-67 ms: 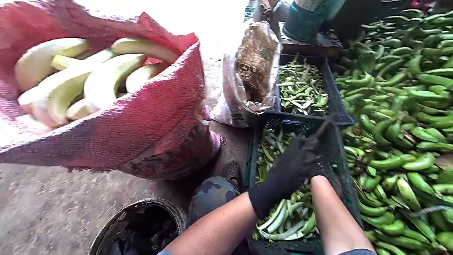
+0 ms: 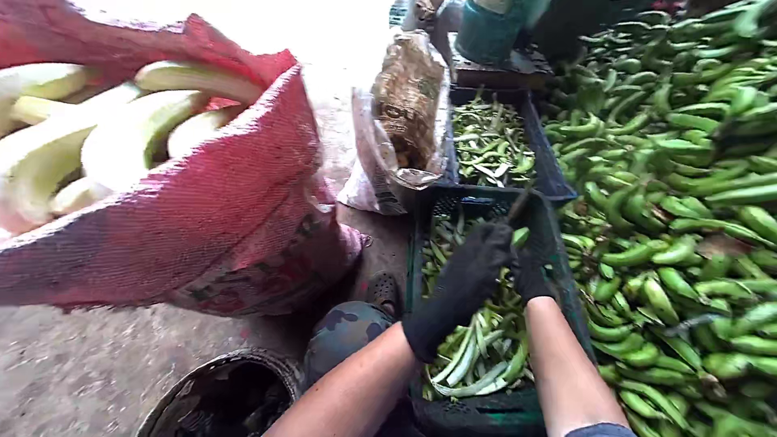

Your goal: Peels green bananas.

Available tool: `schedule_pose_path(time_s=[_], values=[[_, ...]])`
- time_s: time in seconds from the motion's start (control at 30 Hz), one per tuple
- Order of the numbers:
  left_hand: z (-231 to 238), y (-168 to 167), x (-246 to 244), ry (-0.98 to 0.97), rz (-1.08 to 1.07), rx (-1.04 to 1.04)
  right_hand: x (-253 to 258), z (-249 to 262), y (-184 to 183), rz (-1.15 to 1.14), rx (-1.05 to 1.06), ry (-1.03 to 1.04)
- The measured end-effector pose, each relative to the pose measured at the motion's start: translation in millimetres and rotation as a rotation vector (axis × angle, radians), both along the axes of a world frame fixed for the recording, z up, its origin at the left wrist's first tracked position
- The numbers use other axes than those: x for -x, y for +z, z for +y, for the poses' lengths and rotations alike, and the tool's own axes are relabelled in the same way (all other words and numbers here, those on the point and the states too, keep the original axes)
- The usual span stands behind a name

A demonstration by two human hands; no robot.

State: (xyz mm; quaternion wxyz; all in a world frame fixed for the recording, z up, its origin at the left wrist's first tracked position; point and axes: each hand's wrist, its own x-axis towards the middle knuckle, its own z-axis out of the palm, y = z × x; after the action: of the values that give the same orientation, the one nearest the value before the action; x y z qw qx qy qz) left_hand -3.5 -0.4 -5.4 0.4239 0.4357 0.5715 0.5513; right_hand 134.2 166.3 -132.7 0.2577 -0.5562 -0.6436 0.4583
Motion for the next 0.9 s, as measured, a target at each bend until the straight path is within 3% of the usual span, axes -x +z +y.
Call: schedule_pose_path(time_s=[0.03,0.07,0.17,0.3,0.43,0.57,0.63,0.7,0.8,0.9], values=[[-0.7,-3.1,0.2,-0.032,-0.001,-0.008,-9.4,6.2,21.1,0.066,0.206,-0.092],[-1.8,-6.6,-1.8,-0.07,-0.006,-0.024,-21.2,6.2,29.5,0.177,0.226,-0.167],[-4.1,-25.2,-16.3,-0.186,0.052,-0.065,-58.4,1.6,38.0,0.578,0.125,-0.273],[-3.4,-50.8,-48.7,-0.261,-0.042,-0.053,-95.2,-34.4,89.4,0.943,-0.003,-0.196],[-2.9,-52.5,-80.6,-0.219,-0.203,-0.078,-110.1,-66.7,128.8,0.949,-0.23,-0.191],[-14.7,-7.9,-101.2,-0.22,-0.214,-0.351,-125.6,-86.6,137.8,0.649,-0.428,-0.322],[-20.9,9.2,-112.0,-0.186,-0.157,-0.44,-130.8,-91.2,138.9,0.618,-0.435,-0.343],[-17.3,-6.0,-120.7,-0.168,-0.122,-0.351,-133.9,-93.4,140.2,0.667,-0.409,-0.331],[-9.7,-68.8,-114.8,-0.292,0.05,0.058,-138.0,-91.2,140.3,0.805,-0.323,-0.228],[-13.6,-77.5,-109.4,-0.294,-0.006,0.172,-150.5,-73.5,137.3,0.877,-0.193,-0.18]])
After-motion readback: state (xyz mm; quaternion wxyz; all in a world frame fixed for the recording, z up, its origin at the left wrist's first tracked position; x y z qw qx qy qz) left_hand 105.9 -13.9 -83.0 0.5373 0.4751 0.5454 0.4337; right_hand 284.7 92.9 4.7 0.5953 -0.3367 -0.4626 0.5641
